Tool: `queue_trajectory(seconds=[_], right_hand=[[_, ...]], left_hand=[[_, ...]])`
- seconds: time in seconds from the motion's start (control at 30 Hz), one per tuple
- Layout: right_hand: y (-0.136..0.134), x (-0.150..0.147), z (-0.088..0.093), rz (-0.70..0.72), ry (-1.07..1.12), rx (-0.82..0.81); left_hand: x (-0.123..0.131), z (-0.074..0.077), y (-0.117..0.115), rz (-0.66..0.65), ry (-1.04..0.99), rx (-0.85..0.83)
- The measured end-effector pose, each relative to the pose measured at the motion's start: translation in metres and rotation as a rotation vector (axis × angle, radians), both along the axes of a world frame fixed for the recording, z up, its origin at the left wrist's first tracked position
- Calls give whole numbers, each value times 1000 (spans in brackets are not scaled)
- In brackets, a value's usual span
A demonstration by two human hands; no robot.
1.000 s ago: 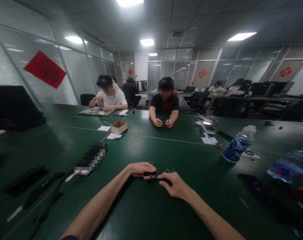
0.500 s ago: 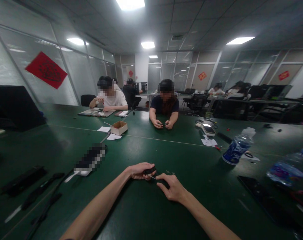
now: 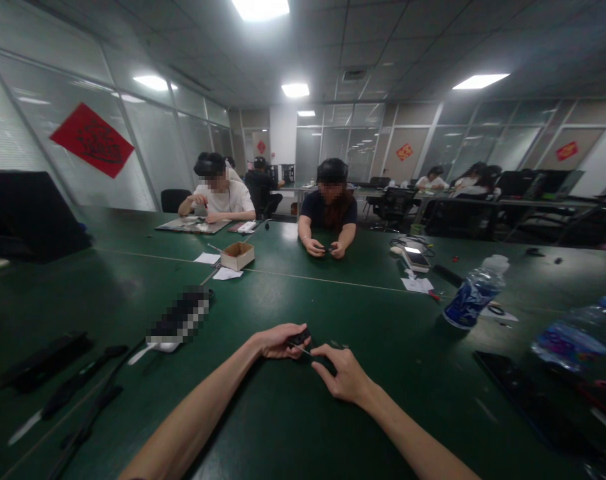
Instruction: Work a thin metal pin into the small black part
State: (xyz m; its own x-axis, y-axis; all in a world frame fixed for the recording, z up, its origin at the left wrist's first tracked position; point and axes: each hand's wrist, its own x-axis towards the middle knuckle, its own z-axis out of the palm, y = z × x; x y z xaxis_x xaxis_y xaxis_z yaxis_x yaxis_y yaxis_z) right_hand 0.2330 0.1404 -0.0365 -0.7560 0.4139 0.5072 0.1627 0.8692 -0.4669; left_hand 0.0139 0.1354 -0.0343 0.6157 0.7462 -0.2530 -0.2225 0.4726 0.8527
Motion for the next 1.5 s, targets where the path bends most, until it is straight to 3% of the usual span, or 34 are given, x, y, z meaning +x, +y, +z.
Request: queue_trajectory(seconds=[0.13,0.3,0.4,0.6,1.03,1.5], right_hand=[[1,-1,-3,-6,9,4],[1,-3,-4,-57,-31,1],[1,-4,-3,-109,-69,-12],[1,-5,-2,-134,-105,-20],[1,-4,-2,-34,-72,-2],[-1,-5,-1,-103,-64,5]], left_hand=[[4,-4,1,58,-20,10],[14,-13,7,432,-77,116],[19,-17,8,563,-56,145],[23,-19,7,578,3,213],[22,-19,7,592,-5,207],[19,-18,6,606,-51,179]])
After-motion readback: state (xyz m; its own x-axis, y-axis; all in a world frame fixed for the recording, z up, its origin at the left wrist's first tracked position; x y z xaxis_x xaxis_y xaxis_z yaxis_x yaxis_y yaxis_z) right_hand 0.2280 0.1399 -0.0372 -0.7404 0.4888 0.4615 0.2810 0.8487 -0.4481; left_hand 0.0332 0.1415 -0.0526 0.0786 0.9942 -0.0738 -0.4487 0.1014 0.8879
